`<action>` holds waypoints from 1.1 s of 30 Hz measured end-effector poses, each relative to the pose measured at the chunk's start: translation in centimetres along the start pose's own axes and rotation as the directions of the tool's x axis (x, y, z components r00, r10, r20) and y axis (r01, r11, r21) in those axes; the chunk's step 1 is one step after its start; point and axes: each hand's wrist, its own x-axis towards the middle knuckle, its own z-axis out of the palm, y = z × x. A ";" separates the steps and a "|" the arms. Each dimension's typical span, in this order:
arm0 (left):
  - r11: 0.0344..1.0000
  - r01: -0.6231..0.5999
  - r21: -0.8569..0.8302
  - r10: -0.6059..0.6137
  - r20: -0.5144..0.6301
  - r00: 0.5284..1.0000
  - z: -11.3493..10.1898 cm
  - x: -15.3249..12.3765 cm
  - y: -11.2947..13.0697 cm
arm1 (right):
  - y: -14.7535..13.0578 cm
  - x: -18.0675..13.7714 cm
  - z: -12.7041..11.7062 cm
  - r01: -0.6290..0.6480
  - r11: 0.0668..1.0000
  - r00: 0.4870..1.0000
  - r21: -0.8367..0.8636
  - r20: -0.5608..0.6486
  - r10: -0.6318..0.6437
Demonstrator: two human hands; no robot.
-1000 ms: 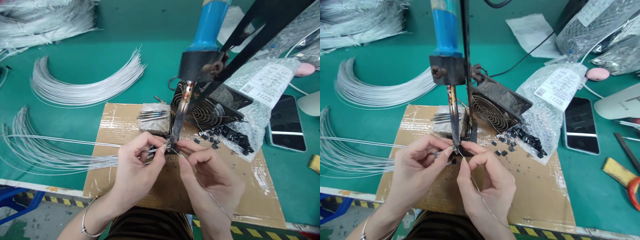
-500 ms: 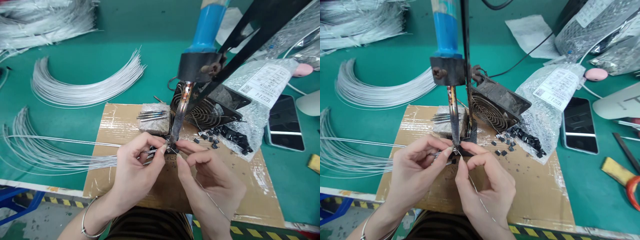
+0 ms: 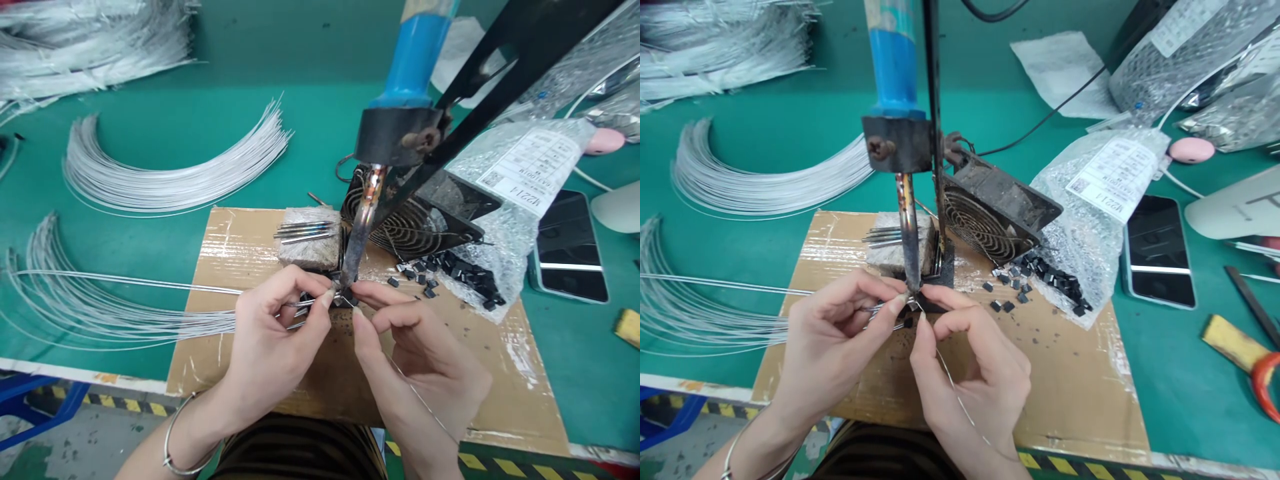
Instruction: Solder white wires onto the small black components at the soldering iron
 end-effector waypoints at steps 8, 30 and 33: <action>0.999 0.004 -0.032 -0.005 -0.008 1.000 0.1 0.2 0.1 | 0.0 -0.1 -0.2 -0.015 1.000 1.000 0.007 0.017 0.015; 1.000 -0.005 -0.026 0.005 0.003 1.000 0.1 0.2 0.0 | 0.1 -0.2 0.0 0.011 1.000 1.000 -0.020 -0.003 -0.011; 1.000 -0.004 -0.027 0.004 0.006 1.000 0.1 0.2 0.0 | 0.1 -0.2 0.1 0.014 1.000 1.000 -0.023 -0.002 -0.014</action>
